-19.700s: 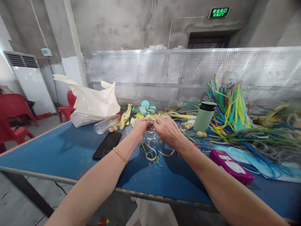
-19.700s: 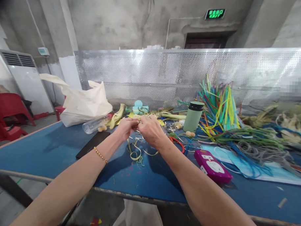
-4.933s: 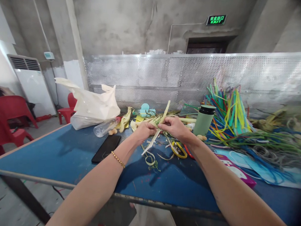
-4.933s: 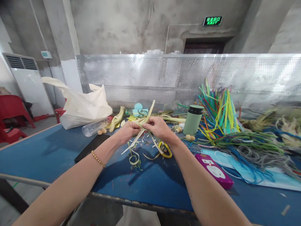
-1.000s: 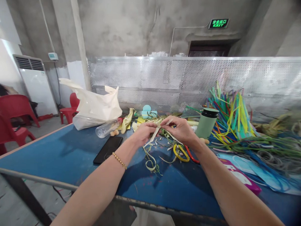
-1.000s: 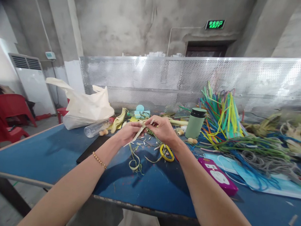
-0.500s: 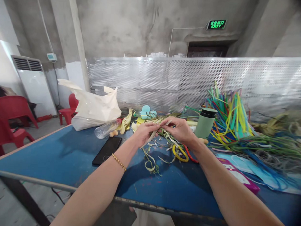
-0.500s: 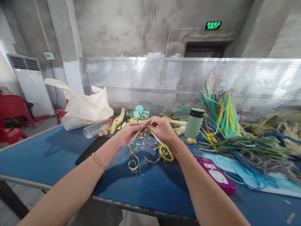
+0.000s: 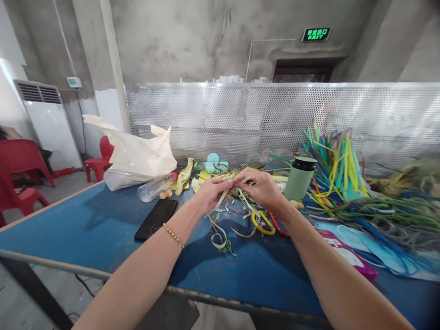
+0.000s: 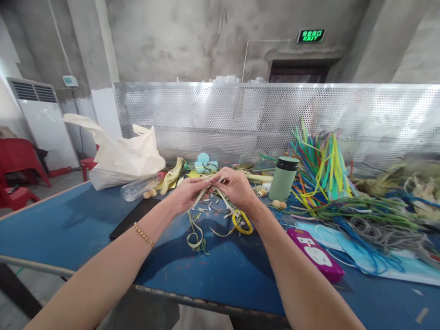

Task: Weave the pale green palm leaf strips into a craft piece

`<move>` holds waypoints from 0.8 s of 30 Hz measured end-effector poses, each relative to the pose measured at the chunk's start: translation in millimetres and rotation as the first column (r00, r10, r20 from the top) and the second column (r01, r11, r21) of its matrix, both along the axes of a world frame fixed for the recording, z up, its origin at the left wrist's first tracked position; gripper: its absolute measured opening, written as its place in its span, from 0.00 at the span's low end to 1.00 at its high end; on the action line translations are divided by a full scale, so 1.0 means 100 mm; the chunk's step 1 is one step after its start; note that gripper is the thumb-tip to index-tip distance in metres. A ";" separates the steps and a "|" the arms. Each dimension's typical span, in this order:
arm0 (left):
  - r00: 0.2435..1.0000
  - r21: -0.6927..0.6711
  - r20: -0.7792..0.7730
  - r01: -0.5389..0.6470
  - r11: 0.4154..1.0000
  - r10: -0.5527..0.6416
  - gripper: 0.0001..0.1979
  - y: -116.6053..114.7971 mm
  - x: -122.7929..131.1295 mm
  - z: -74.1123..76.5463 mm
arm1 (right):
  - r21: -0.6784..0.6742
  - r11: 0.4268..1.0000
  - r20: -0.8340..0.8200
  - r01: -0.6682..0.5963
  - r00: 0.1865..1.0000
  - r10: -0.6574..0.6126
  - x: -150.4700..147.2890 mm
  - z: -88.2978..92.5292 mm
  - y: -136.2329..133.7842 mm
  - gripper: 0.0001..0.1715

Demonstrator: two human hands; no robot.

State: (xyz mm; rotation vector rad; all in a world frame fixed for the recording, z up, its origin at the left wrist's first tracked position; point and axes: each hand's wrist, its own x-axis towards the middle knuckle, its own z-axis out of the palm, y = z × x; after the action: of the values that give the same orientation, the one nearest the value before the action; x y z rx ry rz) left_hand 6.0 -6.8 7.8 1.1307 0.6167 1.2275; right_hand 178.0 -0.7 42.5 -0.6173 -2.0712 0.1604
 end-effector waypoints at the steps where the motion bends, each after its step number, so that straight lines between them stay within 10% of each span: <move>1: 1.000 -0.002 0.007 -0.003 1.000 0.003 0.08 -0.01 0.00 0.00 | 0.005 1.000 0.002 -0.006 1.000 0.006 0.00 0.00 0.00 0.09; 24: 0.988 0.006 -0.042 -0.146 0.989 0.146 0.03 0.02 0.02 -0.01 | 0.043 0.997 0.102 0.062 0.993 -0.066 0.02 -0.02 0.03 0.07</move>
State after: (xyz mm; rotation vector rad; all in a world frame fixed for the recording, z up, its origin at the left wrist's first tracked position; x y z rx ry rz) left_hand 8.2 -5.1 6.4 1.1320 0.7403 1.3322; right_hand 179.8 2.2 40.7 -0.6795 -2.1459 0.0509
